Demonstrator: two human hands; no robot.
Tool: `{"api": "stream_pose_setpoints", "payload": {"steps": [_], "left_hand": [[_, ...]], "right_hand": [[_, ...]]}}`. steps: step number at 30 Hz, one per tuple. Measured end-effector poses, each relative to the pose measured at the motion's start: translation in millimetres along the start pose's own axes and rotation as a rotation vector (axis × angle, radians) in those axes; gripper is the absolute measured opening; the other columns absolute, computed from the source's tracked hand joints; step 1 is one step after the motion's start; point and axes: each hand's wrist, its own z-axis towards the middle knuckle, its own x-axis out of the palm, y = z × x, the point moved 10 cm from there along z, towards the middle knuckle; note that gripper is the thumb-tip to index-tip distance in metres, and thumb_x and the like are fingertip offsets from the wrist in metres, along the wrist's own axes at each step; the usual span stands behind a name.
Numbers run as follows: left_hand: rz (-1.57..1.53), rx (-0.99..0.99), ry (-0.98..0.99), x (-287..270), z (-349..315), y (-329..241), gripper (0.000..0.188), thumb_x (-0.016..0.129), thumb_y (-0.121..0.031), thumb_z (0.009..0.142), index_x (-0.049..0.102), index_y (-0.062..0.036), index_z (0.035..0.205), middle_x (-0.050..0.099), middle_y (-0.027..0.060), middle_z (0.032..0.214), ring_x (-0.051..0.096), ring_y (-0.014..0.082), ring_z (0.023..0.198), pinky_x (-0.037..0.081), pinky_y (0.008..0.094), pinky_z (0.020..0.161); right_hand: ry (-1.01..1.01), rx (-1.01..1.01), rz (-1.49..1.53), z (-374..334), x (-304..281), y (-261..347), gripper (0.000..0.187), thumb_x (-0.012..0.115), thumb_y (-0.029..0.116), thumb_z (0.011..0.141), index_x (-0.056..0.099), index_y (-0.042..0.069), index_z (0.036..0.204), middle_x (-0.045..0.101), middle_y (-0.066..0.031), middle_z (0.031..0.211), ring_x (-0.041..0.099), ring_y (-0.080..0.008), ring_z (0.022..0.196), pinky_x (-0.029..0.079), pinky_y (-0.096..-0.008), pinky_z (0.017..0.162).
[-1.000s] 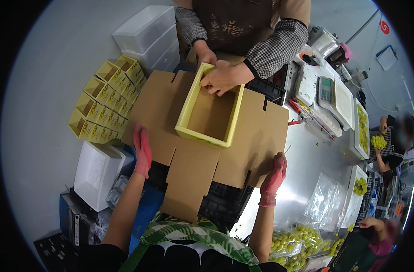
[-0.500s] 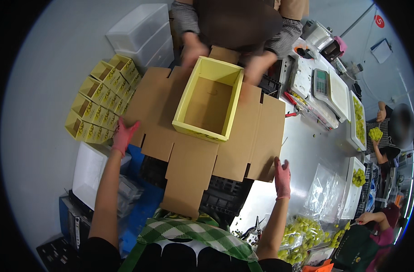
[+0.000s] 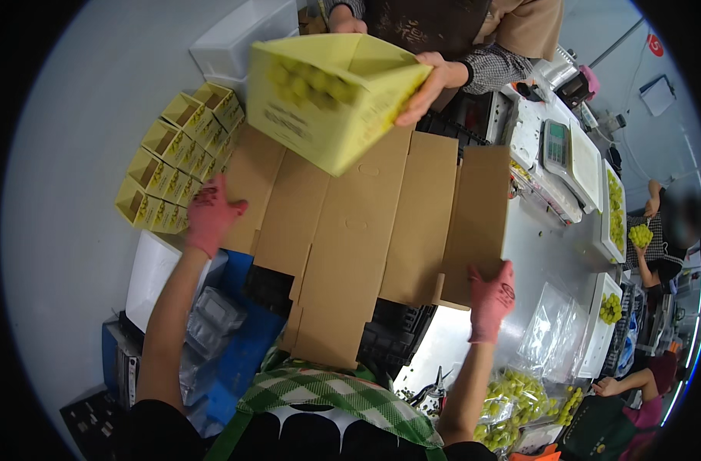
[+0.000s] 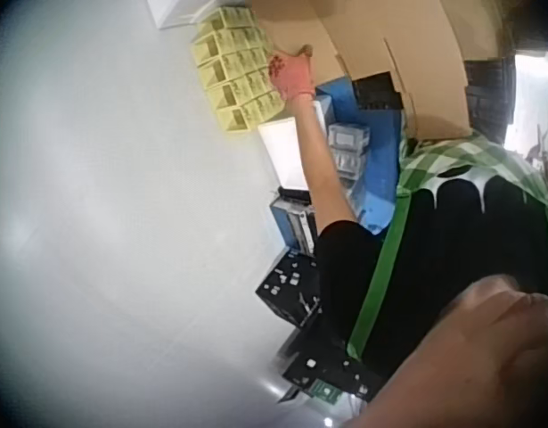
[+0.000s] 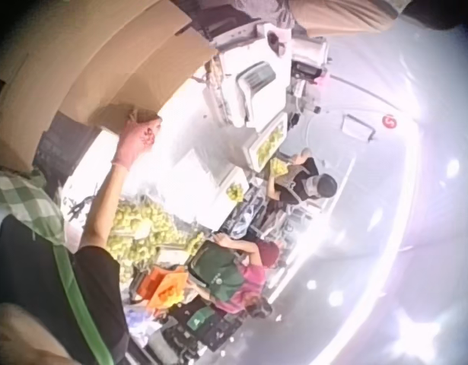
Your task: The person assembles flat cardboard pieces into small yellow boxes by folding and interlocking the sides. They repeatedly pick up a flat piece, fold it into a box shape, and place it on a stack of completed boxes.
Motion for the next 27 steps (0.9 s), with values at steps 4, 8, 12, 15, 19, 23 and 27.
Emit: {"api": "stream_pose_setpoints", "payload": {"steps": [4, 8, 12, 15, 19, 23, 27], "left_hand": [[-0.089, 0.191, 0.186, 18, -29, -128, 0.040, 0.063, -0.031, 0.079, 0.048, -0.0062, 0.106, 0.052, 0.0161, 0.100, 0.060, 0.0321, 0.081, 0.049, 0.0428, 0.068], [-0.209, 0.239, 0.195, 64, -47, -154, 0.034, 0.060, -0.027, 0.081, 0.049, -0.0101, 0.108, 0.050, 0.0165, 0.106, 0.058, 0.0327, 0.090, 0.048, 0.0463, 0.073], [-0.071, 0.014, 0.090, 39, -30, -108, 0.062, 0.066, -0.046, 0.075, 0.048, -0.0049, 0.117, 0.054, 0.0176, 0.111, 0.051, 0.0324, 0.104, 0.044, 0.0446, 0.084], [-0.181, -0.246, 0.234, 65, -26, -57, 0.099, 0.073, -0.069, 0.055, 0.048, 0.0059, 0.114, 0.054, 0.0200, 0.111, 0.048, 0.0337, 0.109, 0.041, 0.0418, 0.092], [-0.424, -0.400, 0.342, 69, -21, -52, 0.090, 0.078, -0.061, 0.058, 0.049, 0.0035, 0.115, 0.055, 0.0209, 0.117, 0.049, 0.0342, 0.114, 0.041, 0.0382, 0.097], [-1.142, -0.291, 0.567, 66, -20, -68, 0.074, 0.078, -0.038, 0.072, 0.046, 0.0041, 0.124, 0.059, 0.0169, 0.116, 0.057, 0.0283, 0.108, 0.045, 0.0363, 0.093], [-0.443, -0.055, 0.422, 12, -7, -85, 0.069, 0.070, -0.025, 0.082, 0.034, -0.0024, 0.136, 0.049, 0.0220, 0.128, 0.055, 0.0343, 0.110, 0.048, 0.0360, 0.087]], "right_hand": [[0.117, -0.260, 0.138, -23, 39, 91, 0.029, 0.065, 0.018, 0.079, 0.051, 0.002, 0.099, 0.056, -0.0198, 0.106, 0.057, -0.0363, 0.096, 0.046, -0.0461, 0.080], [0.098, -0.508, -0.035, -65, 112, 139, 0.035, 0.061, 0.026, 0.082, 0.050, 0.002, 0.106, 0.041, -0.0232, 0.130, 0.039, -0.0407, 0.121, 0.033, -0.0548, 0.100], [0.054, -0.042, 0.589, -38, 81, 66, 0.054, 0.065, 0.019, 0.083, 0.042, -0.001, 0.128, 0.044, -0.0221, 0.127, 0.043, -0.0398, 0.116, 0.038, -0.0455, 0.097], [0.153, 0.109, 0.270, -39, 82, 34, 0.084, 0.077, 0.034, 0.071, 0.035, -0.002, 0.133, 0.045, -0.0239, 0.128, 0.045, -0.0376, 0.117, 0.036, -0.0416, 0.101], [0.201, 0.068, 0.451, -28, 90, 44, 0.074, 0.078, 0.022, 0.073, 0.038, -0.005, 0.130, 0.056, -0.0204, 0.116, 0.057, -0.0258, 0.106, 0.046, -0.0356, 0.090], [0.602, 0.256, 0.822, -14, 99, 52, 0.052, 0.079, 0.018, 0.071, 0.055, -0.007, 0.109, 0.066, -0.0116, 0.092, 0.063, -0.0180, 0.079, 0.052, -0.0298, 0.075], [0.566, 0.228, 1.027, -1, 107, 46, 0.041, 0.076, 0.012, 0.071, 0.055, -0.004, 0.102, 0.064, -0.0112, 0.095, 0.062, -0.0185, 0.085, 0.051, -0.0306, 0.077]]}}
